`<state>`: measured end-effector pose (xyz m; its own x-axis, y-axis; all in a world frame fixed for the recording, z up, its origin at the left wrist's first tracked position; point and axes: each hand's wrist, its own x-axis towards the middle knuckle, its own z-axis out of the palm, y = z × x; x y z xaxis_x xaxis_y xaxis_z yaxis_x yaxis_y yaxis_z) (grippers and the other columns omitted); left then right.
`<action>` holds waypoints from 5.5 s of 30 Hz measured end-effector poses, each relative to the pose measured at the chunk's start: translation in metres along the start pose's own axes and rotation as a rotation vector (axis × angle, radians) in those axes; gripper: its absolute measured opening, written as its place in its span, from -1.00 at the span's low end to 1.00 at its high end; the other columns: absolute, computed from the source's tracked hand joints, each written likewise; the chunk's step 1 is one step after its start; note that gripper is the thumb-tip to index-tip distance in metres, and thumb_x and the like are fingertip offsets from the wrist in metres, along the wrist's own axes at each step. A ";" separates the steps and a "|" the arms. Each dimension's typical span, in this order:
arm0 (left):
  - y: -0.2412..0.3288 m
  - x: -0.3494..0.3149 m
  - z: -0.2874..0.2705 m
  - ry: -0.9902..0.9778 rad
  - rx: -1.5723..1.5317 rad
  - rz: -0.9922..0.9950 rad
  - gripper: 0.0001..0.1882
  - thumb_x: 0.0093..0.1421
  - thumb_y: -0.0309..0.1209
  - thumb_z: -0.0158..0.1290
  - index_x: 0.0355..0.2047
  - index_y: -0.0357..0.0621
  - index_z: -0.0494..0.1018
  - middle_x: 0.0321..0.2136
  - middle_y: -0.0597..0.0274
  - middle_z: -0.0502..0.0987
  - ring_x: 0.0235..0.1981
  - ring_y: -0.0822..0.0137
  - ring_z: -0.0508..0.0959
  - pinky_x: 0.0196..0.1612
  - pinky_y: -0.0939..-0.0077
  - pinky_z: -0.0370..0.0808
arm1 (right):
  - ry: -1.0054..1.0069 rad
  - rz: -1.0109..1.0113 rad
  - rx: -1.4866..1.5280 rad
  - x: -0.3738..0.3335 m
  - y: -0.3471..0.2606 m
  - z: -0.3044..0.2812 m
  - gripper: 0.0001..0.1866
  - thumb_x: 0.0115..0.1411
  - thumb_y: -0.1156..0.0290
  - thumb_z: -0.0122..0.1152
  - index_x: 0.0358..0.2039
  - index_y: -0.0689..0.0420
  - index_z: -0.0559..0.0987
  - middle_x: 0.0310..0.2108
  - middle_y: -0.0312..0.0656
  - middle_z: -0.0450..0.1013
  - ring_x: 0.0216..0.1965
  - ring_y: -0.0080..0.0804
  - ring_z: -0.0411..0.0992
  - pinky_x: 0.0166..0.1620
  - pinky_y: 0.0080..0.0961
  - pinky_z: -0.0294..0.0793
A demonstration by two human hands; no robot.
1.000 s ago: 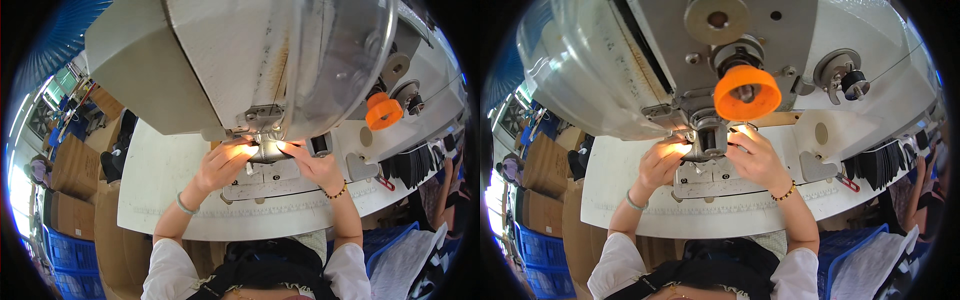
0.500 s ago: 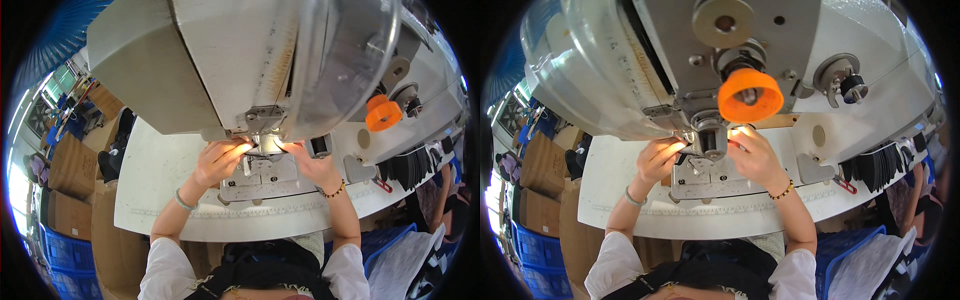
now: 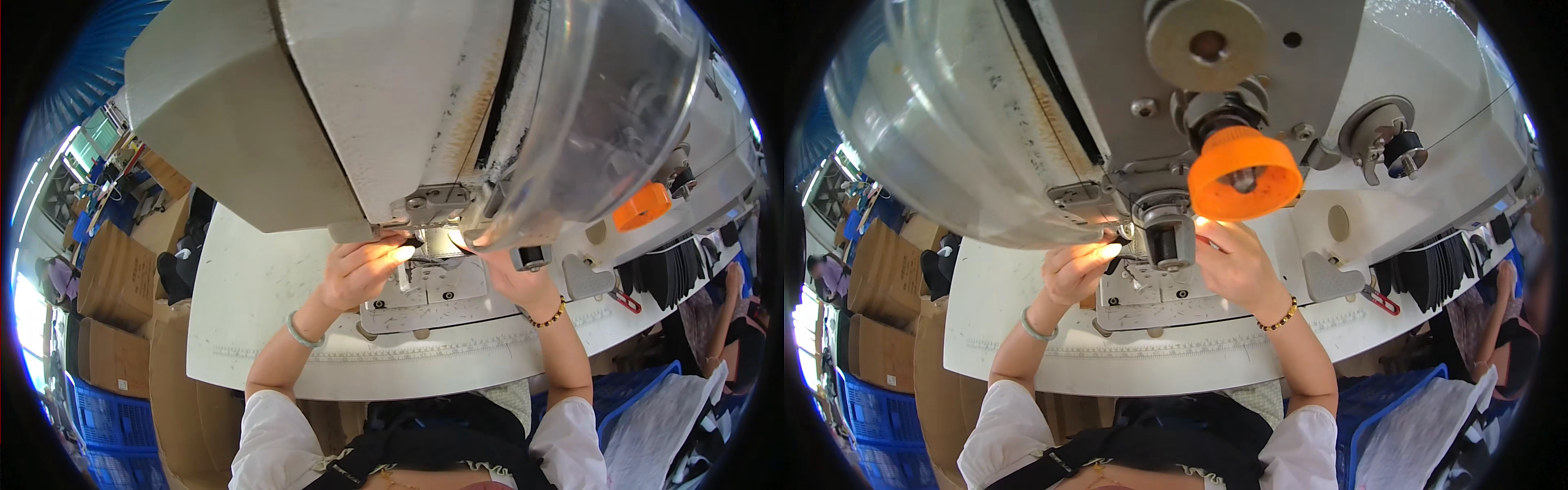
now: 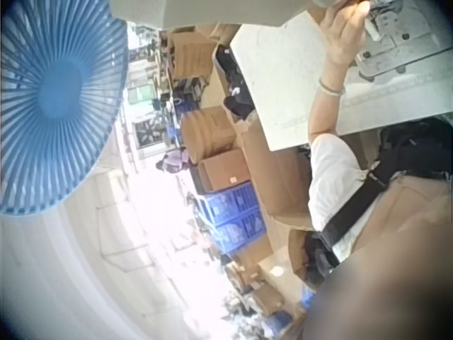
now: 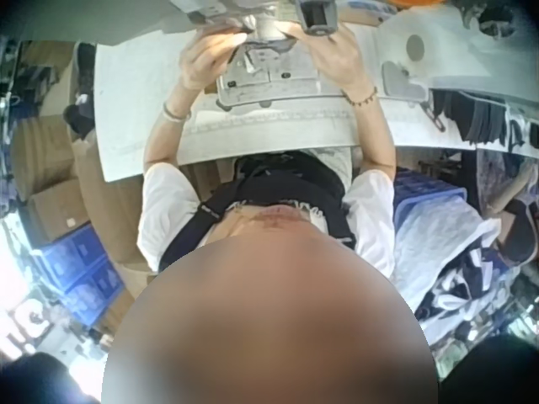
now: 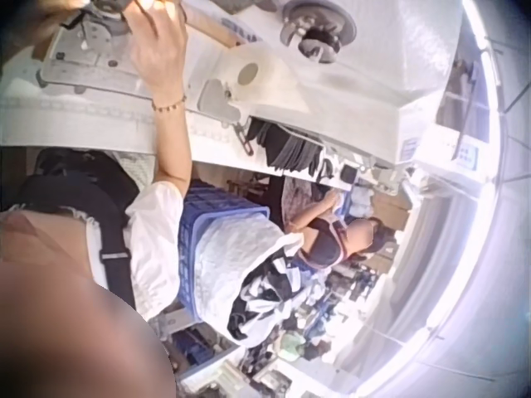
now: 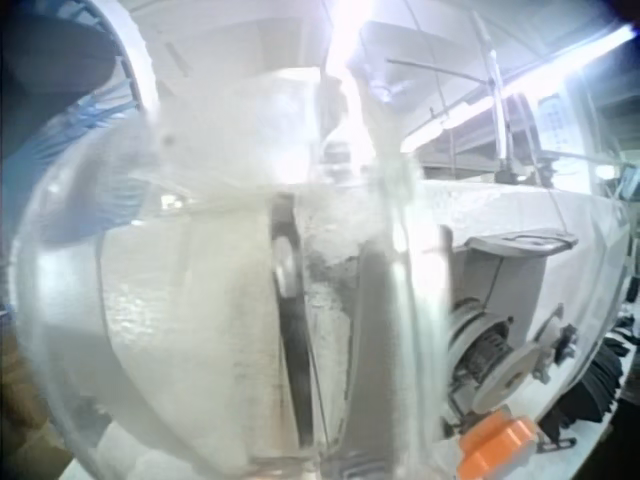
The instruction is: Stitching black fabric components using a sewing machine and trimming threads with snips.
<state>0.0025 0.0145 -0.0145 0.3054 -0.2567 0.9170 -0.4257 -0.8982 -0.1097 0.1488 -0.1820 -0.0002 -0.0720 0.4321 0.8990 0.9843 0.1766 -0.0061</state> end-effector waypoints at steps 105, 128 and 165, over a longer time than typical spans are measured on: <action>0.074 -0.016 -0.038 -0.250 -1.037 -1.677 -0.90 0.08 -0.52 0.03 -0.41 -0.29 0.51 -0.54 0.39 0.51 -0.52 0.65 0.45 -0.47 0.80 0.33 | -0.205 0.306 0.118 -0.044 -0.062 0.015 -0.56 -0.04 0.35 0.31 -0.08 0.02 0.52 -0.61 -0.30 0.27 -0.66 -0.42 0.25 -0.59 -0.52 0.22; 0.082 -0.005 -0.036 -0.256 -1.021 -1.726 -0.78 0.08 -0.52 -0.01 -0.28 -0.37 0.51 -0.45 0.28 0.56 -0.47 0.55 0.53 -0.37 0.77 0.41 | -0.586 0.395 0.028 -0.047 -0.076 -0.058 -0.74 -0.02 0.30 0.29 -0.30 0.09 0.56 -0.63 -0.26 0.34 -0.67 -0.31 0.33 -0.59 -0.46 0.25; 0.040 -0.074 -0.147 0.219 -0.356 -1.281 -0.90 0.04 -0.46 0.06 -0.46 -0.25 0.46 -0.47 0.25 0.49 -0.39 0.38 0.47 -0.26 0.55 0.39 | -0.546 0.897 -0.117 -0.086 -0.071 -0.073 -0.62 0.11 0.39 0.18 -0.08 0.27 0.40 -0.26 -0.02 0.45 -0.26 -0.19 0.43 -0.18 -0.48 0.38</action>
<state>-0.1622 0.0497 -0.0306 0.5250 0.7783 0.3444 -0.1523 -0.3123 0.9377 0.0969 -0.2963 -0.0448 0.6556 0.7064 0.2668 0.7201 -0.4784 -0.5026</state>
